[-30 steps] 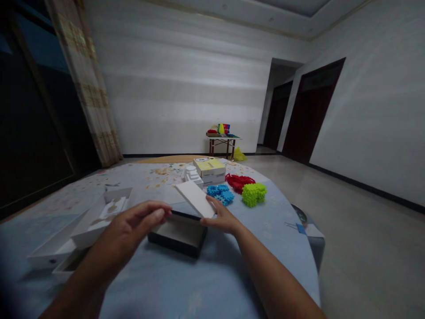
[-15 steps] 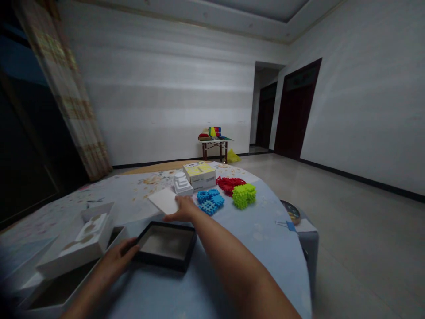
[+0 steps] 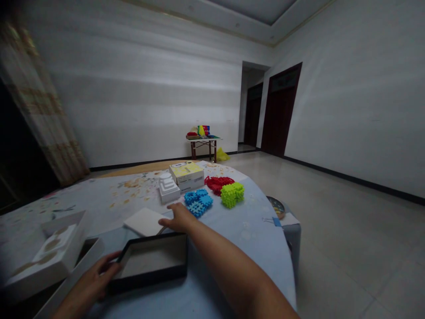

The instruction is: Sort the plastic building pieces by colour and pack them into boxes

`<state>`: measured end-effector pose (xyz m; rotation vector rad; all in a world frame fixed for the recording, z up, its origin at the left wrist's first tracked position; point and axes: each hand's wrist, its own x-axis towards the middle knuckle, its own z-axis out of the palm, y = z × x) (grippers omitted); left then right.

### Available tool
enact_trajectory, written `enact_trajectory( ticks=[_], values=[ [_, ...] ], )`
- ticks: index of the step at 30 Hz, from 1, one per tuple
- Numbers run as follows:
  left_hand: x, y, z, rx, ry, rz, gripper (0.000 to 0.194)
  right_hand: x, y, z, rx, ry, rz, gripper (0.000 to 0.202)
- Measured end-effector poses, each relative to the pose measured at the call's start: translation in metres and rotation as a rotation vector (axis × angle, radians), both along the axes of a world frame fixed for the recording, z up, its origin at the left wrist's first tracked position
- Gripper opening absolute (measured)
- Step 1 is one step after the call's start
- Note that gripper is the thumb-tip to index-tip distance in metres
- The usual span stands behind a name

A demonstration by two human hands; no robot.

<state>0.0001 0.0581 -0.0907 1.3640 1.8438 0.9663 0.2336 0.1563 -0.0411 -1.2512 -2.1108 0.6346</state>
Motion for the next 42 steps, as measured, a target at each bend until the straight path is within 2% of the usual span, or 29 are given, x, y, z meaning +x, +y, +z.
enact_trajectory(
  ticks=[6,11,15,20,23,26,28,30,33,36,42],
  values=[
    [0.014,-0.005,0.001,-0.022,-0.138,-0.100,0.061,0.029,-0.025,-0.005,-0.029,-0.118,0.044,0.047],
    [0.031,-0.018,0.013,0.008,-0.097,-0.133,0.068,0.039,-0.041,-0.014,-0.132,-0.126,0.177,0.030],
    [0.029,-0.017,0.021,-0.042,-0.046,-0.177,0.074,0.041,-0.046,-0.016,-0.175,-0.067,0.207,0.032],
    [0.024,-0.014,0.019,-0.009,-0.007,-0.229,0.067,0.043,-0.045,-0.020,-0.260,0.034,0.278,0.041],
    [0.025,-0.014,0.019,0.025,0.052,-0.265,0.055,0.051,-0.033,-0.018,-0.198,0.125,0.216,0.040],
    [0.025,-0.016,0.020,0.083,0.093,-0.300,0.044,0.068,-0.014,-0.012,-0.034,0.152,0.037,0.033],
    [0.025,-0.017,0.021,0.092,0.108,-0.311,0.042,0.082,-0.001,-0.007,0.060,0.046,-0.064,0.030],
    [0.026,-0.017,0.022,0.092,0.113,-0.316,0.042,0.094,0.010,-0.003,0.107,-0.155,-0.080,0.043],
    [0.027,-0.018,0.022,0.099,0.110,-0.321,0.041,0.101,0.020,0.003,0.095,-0.480,0.008,0.074],
    [0.028,-0.018,0.022,0.098,0.107,-0.317,0.039,0.096,0.027,0.008,0.076,-0.700,0.110,0.093],
    [0.026,-0.018,0.018,0.097,0.104,-0.325,0.037,0.076,0.043,0.010,0.081,-0.885,0.239,0.096]
  ],
)
